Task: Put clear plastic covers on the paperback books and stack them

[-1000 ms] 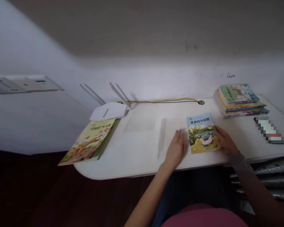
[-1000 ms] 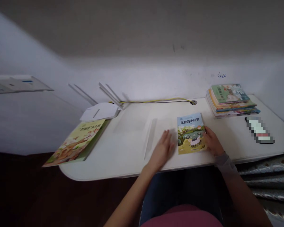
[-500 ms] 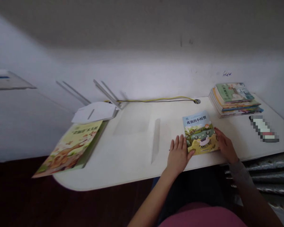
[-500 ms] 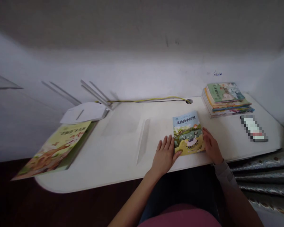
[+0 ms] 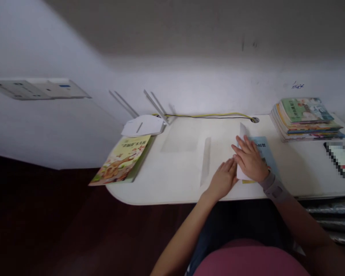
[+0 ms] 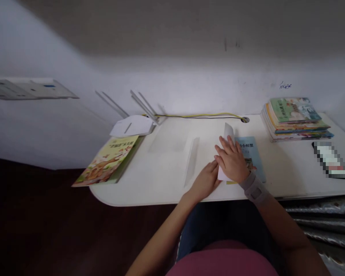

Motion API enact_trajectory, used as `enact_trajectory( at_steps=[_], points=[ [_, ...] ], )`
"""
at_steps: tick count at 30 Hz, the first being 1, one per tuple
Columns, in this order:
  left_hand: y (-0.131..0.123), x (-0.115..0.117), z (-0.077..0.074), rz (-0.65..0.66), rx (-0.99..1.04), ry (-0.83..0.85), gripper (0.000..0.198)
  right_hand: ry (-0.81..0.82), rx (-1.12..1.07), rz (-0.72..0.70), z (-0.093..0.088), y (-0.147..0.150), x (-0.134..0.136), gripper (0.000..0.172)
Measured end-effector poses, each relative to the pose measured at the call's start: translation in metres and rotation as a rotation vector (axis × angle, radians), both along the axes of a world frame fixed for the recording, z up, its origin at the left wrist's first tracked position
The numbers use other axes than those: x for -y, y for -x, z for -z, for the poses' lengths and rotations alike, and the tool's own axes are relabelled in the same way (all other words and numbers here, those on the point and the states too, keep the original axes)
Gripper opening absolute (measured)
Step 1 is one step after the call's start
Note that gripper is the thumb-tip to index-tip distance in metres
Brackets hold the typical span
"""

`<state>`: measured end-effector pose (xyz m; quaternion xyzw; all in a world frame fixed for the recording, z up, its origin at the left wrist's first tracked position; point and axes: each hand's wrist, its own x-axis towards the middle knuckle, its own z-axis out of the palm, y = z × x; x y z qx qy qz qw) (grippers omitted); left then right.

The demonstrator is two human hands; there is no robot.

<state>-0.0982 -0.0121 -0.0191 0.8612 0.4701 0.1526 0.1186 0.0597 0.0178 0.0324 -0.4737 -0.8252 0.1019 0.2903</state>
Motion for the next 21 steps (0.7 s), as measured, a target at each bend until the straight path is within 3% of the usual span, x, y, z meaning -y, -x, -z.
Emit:
enact_trajectory(
  at_steps=[5,8,13,21],
  points=[
    [0.052,-0.012,-0.001,-0.265,0.088,0.024,0.051,-0.009,0.308,-0.045,0.013,0.023,-0.005,0.049],
    [0.066,-0.011,0.003,-0.284,0.047,0.056,0.053,-0.044,0.355,-0.014,0.023,0.035,-0.007,0.050],
    [0.063,-0.006,0.003,-0.285,-0.014,0.049,0.061,-0.051,0.364,0.046,0.031,0.051,-0.008,0.047],
    [0.043,0.004,0.004,-0.356,-0.056,0.047,0.068,0.002,0.370,-0.034,0.026,0.060,-0.004,0.053]
  ],
)
